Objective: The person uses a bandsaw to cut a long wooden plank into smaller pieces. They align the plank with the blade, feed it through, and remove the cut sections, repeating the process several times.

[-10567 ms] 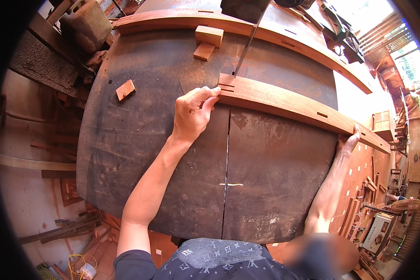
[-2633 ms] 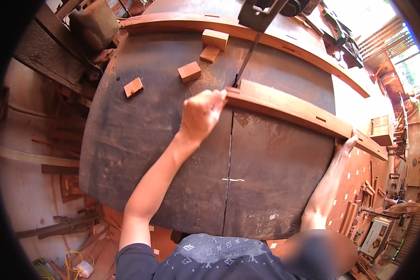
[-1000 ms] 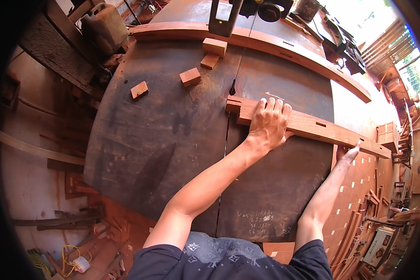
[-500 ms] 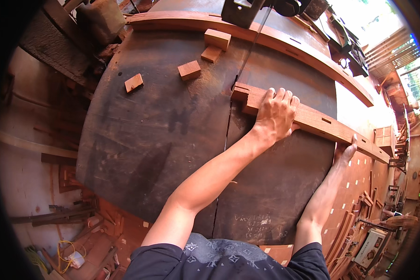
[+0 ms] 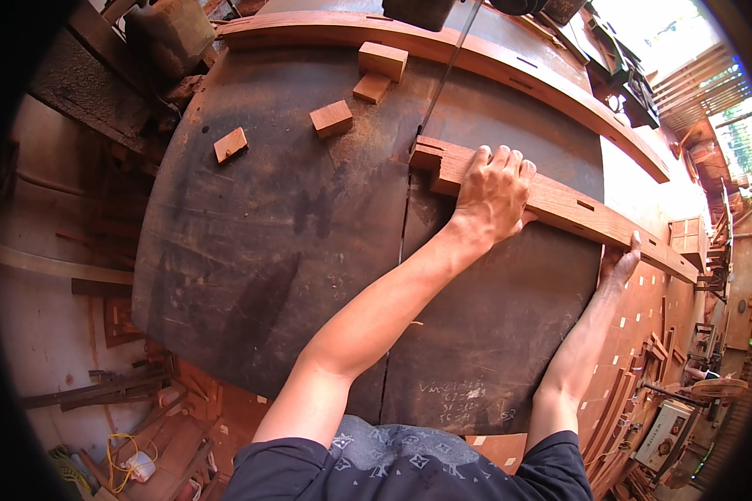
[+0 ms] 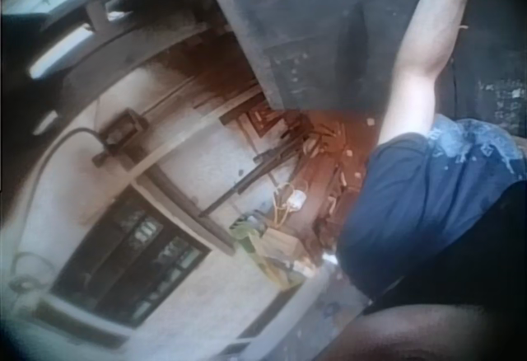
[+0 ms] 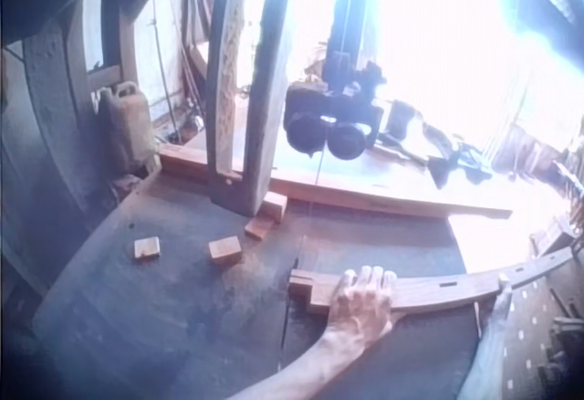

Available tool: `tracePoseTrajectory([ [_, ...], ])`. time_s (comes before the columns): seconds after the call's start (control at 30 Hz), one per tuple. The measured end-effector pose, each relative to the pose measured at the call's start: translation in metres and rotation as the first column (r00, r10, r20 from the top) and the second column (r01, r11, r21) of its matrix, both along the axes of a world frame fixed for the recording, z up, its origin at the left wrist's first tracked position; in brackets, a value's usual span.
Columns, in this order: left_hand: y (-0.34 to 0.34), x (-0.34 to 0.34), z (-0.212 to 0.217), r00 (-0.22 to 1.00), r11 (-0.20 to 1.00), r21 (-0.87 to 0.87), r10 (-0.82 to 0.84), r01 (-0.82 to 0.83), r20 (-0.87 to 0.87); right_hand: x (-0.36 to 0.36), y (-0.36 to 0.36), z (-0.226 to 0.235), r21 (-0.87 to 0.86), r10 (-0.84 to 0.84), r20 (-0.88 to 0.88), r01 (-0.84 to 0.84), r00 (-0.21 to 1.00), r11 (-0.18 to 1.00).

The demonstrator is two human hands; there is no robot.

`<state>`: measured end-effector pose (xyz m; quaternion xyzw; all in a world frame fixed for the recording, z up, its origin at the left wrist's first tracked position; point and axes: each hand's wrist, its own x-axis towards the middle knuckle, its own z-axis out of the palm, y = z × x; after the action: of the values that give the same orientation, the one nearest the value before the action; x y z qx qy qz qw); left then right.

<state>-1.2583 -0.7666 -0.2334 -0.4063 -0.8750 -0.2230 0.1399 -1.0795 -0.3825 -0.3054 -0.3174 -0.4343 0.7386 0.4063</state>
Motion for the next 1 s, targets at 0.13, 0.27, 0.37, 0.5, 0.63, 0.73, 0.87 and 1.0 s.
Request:
tracePoseTrajectory([
  [0.13,0.000,0.000,-0.001,1.000,1.000,0.002,0.003,-0.003,-0.009,0.002,0.005,-0.003,-0.006,-0.005,-0.003,0.005,1.000,1.000],
  [0.27,0.000,-0.001,-0.002,1.000,1.000,0.005,0.007,-0.007,-0.011,-0.001,0.000,0.000,-0.024,-0.012,0.000,0.012,1.000,1.000],
  [0.37,0.000,-0.001,-0.002,1.000,1.000,0.016,0.008,-0.007,-0.012,-0.002,-0.005,0.002,-0.034,-0.024,0.000,0.024,1.000,0.999],
  [0.5,0.000,-0.001,-0.001,1.000,1.000,0.016,0.002,-0.002,-0.007,-0.002,-0.004,0.002,-0.026,-0.041,-0.010,0.041,0.999,0.999],
  [0.63,-0.001,-0.002,0.000,1.000,1.000,0.022,-0.003,0.003,-0.006,0.000,-0.001,0.000,-0.016,-0.023,-0.025,0.023,0.999,1.000],
  [0.73,-0.002,-0.004,-0.002,1.000,1.000,0.029,-0.003,0.003,-0.007,-0.004,-0.006,0.000,-0.031,0.003,-0.045,-0.004,0.999,1.000],
  [0.87,-0.001,-0.003,-0.002,1.000,1.000,0.026,-0.005,0.006,-0.019,0.000,-0.002,-0.001,-0.037,-0.019,-0.039,0.017,0.999,0.999],
  [1.0,-0.002,-0.004,-0.002,1.000,1.000,0.022,-0.016,0.017,-0.026,-0.001,-0.008,0.001,-0.028,-0.055,-0.014,0.054,0.998,0.998],
])
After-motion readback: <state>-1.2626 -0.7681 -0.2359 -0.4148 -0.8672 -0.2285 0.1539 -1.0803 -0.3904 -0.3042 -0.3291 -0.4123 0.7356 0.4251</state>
